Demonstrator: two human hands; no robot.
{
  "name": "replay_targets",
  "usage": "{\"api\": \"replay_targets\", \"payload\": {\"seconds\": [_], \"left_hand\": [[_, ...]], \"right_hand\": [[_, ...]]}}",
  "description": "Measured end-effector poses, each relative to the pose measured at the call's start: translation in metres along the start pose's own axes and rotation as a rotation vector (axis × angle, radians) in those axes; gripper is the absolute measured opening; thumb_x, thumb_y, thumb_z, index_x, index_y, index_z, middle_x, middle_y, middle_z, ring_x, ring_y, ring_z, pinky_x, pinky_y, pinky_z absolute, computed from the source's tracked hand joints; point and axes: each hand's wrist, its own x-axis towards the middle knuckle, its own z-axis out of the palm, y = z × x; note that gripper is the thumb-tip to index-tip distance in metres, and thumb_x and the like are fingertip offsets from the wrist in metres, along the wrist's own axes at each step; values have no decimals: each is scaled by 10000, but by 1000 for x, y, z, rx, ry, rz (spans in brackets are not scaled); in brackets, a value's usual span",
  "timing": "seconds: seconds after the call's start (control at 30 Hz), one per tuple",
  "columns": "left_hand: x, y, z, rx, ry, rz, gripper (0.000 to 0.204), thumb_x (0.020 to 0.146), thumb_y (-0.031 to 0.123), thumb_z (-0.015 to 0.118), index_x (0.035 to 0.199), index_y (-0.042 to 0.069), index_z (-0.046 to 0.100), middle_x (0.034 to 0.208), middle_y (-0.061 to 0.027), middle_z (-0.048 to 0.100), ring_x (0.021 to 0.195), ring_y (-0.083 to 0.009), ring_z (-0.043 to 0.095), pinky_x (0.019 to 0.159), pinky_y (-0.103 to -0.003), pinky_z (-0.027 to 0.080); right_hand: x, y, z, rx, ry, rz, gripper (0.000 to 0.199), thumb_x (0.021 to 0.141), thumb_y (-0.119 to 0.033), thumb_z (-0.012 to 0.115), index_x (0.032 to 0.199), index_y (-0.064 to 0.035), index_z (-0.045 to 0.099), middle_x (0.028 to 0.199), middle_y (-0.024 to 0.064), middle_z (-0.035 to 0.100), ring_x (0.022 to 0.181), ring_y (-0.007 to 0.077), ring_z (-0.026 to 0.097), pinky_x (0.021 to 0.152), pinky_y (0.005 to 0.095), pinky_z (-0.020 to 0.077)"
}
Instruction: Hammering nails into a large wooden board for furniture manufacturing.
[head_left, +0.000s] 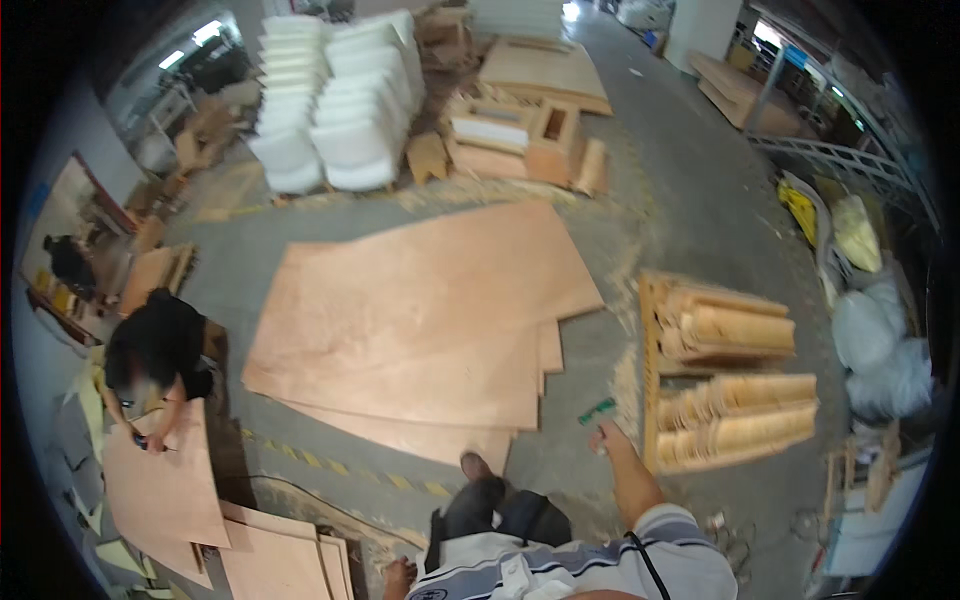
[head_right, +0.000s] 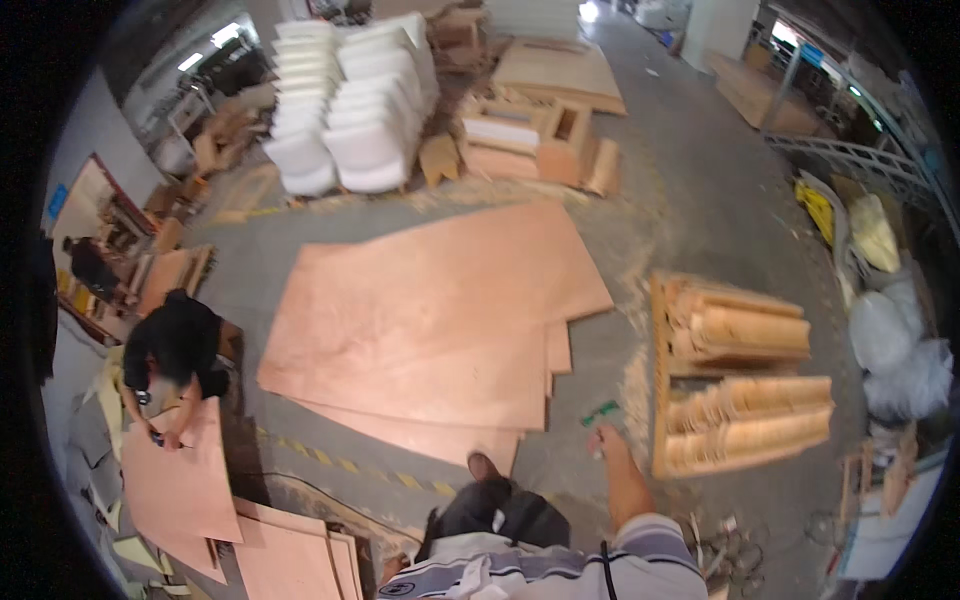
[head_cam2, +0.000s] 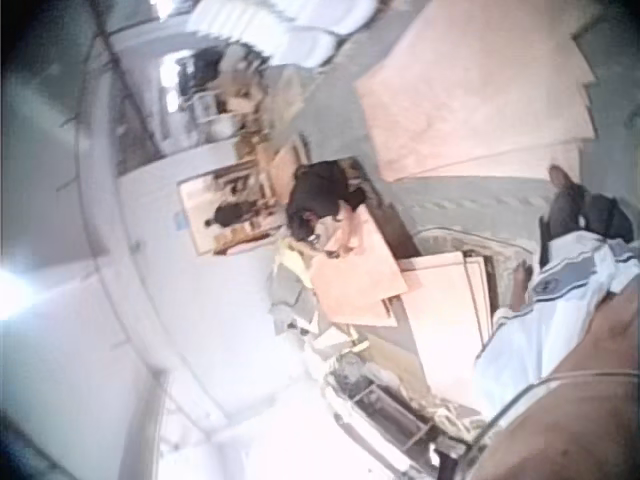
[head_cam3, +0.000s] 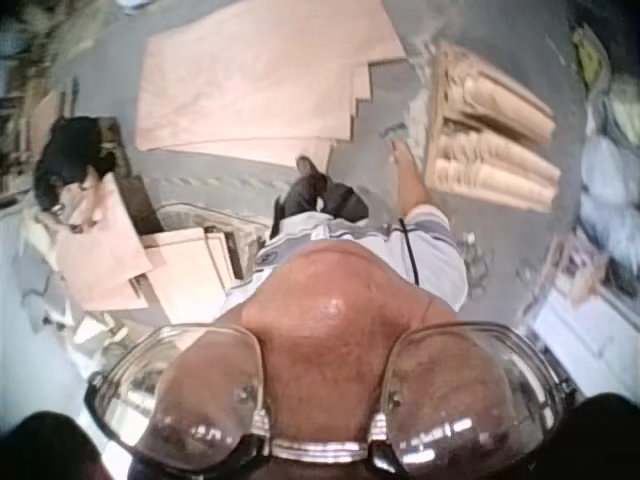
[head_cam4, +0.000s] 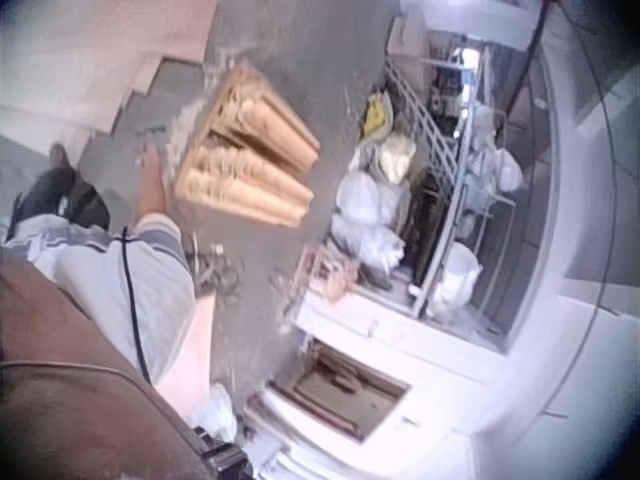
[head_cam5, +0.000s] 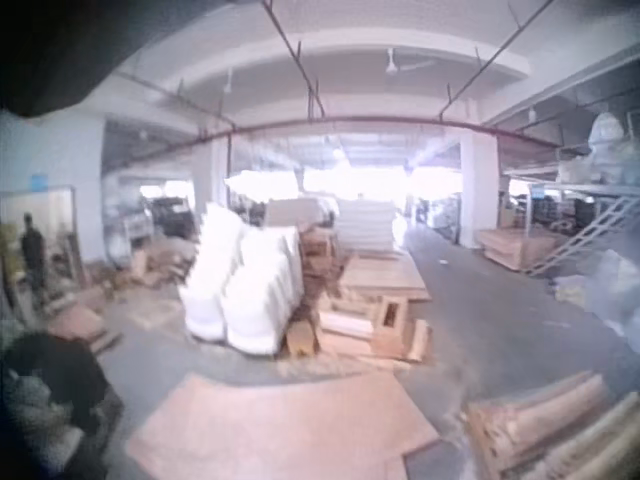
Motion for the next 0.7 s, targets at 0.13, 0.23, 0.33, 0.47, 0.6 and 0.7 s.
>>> {"api": "replay_targets", "payload": {"seconds": [0.13, 0.23, 0.33, 0.47, 0.6, 0.7], "left_hand": [[37, 87, -47, -816, 295, -59, 270, 850, 256, 592, 989, 34, 524, 719, -89, 576, 615, -179, 584, 527, -305, 489], [43, 205, -61, -717, 352, -57, 272, 878, 248, 566, 971, 1, 499, 731, -88, 576, 592, -177, 577, 499, -295, 469], [114, 293, -39, -586, 208, 86, 213, 880, 239, 562, 861, 29, 534, 644, -40, 546, 549, -138, 542, 490, -272, 450], [127, 401, 40, -402, 295, 175, 243, 908, 269, 538, 918, 28, 568, 777, -28, 575, 591, -63, 493, 497, -207, 396], [138, 397, 109, 296, 490, 79, 408, 827, 201, 645, 1125, -50, 526, 1145, -249, 516, 930, -324, 571, 772, -381, 482], [197, 527, 188, 464, 457, 156, 544, 780, 266, 692, 1171, -54, 488, 1024, -211, 499, 873, -305, 530, 765, -388, 452]], "right_hand": [[15, -58, 20, 553, 160, 294, 179, 856, -113, 493, 723, -76, 380, 544, 55, 362, 451, 199, 419, 362, 365, 330], [55, -106, 16, 570, 236, 447, 230, 866, -162, 519, 682, -92, 399, 531, 42, 366, 449, 165, 406, 363, 321, 335], [193, -106, -94, 322, -68, -99, 189, 875, -233, 563, 737, -137, 476, 691, 12, 494, 510, 162, 458, 505, 339, 430], [344, -177, -108, 486, -83, -116, 154, 873, -256, 587, 874, -112, 533, 762, -5, 474, 667, 161, 476, 622, 324, 427], [417, -188, 29, 451, 277, 450, 293, 908, -271, 534, 690, -120, 410, 581, 5, 353, 537, 159, 395, 452, 317, 334], [509, -160, -16, 685, 408, 431, 240, 909, -252, 539, 757, -102, 429, 658, 21, 400, 569, 163, 412, 480, 329, 389]]}}
